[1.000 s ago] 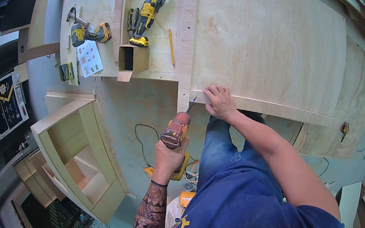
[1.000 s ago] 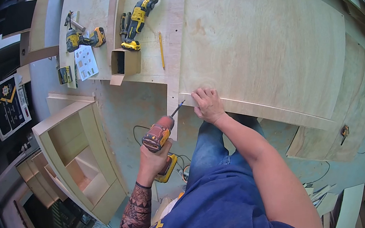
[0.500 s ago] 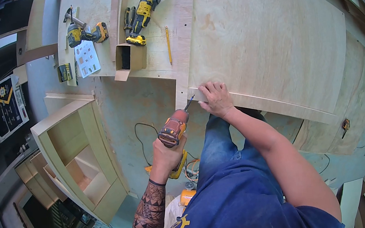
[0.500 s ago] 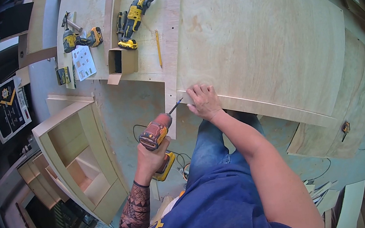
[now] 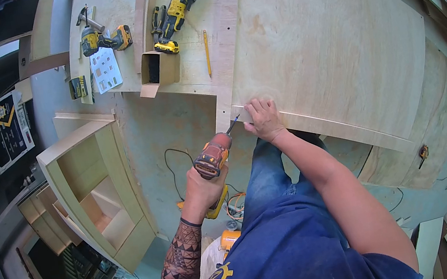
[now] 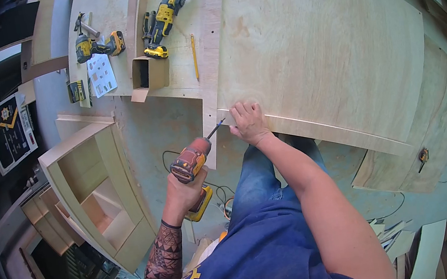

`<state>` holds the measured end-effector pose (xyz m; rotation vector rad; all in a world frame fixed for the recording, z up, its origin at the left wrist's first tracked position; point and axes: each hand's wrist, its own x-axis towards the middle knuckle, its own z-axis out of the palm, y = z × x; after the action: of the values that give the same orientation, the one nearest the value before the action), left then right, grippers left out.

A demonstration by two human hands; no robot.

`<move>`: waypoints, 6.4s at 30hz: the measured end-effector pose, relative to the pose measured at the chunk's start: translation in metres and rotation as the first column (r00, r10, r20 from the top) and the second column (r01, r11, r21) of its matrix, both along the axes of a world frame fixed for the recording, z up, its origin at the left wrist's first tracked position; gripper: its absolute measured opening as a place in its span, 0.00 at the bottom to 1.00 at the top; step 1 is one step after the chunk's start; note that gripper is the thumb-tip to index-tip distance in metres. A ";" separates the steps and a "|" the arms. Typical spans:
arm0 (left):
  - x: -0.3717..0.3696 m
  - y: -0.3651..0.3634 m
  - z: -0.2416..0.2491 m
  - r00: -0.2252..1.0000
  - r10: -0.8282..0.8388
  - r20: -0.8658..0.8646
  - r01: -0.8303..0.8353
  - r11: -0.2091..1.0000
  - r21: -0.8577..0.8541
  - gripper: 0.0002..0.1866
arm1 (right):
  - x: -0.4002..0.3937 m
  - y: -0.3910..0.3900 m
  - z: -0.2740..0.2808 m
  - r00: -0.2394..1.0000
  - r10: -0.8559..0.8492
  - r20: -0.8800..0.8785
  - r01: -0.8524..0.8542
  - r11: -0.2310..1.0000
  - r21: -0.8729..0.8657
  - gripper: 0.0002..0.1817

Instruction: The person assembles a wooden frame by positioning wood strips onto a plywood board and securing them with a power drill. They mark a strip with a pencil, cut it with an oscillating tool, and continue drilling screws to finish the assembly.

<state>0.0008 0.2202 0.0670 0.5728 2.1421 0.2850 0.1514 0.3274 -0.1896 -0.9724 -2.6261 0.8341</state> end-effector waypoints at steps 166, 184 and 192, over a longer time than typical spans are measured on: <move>0.338 0.152 0.008 0.367 -0.899 0.240 0.780 0.438 0.447 0.17 | 0.445 -0.030 0.102 -0.522 -0.833 0.185 -0.554 0.166 -0.815 0.09; 0.347 0.146 -0.005 0.481 -0.822 0.305 0.729 0.568 0.382 0.17 | 0.540 0.011 0.003 -0.339 -0.899 0.277 0.659 -0.437 -0.613 0.19; 0.344 0.146 -0.007 0.497 -0.813 0.304 0.751 0.578 0.319 0.17 | 0.535 0.016 0.000 -0.368 -0.876 0.312 0.672 -0.482 -0.562 0.17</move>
<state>0.3449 0.3659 0.0596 1.3839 1.2448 0.0277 0.6865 0.3437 -0.1901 -2.2502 -0.1495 0.9581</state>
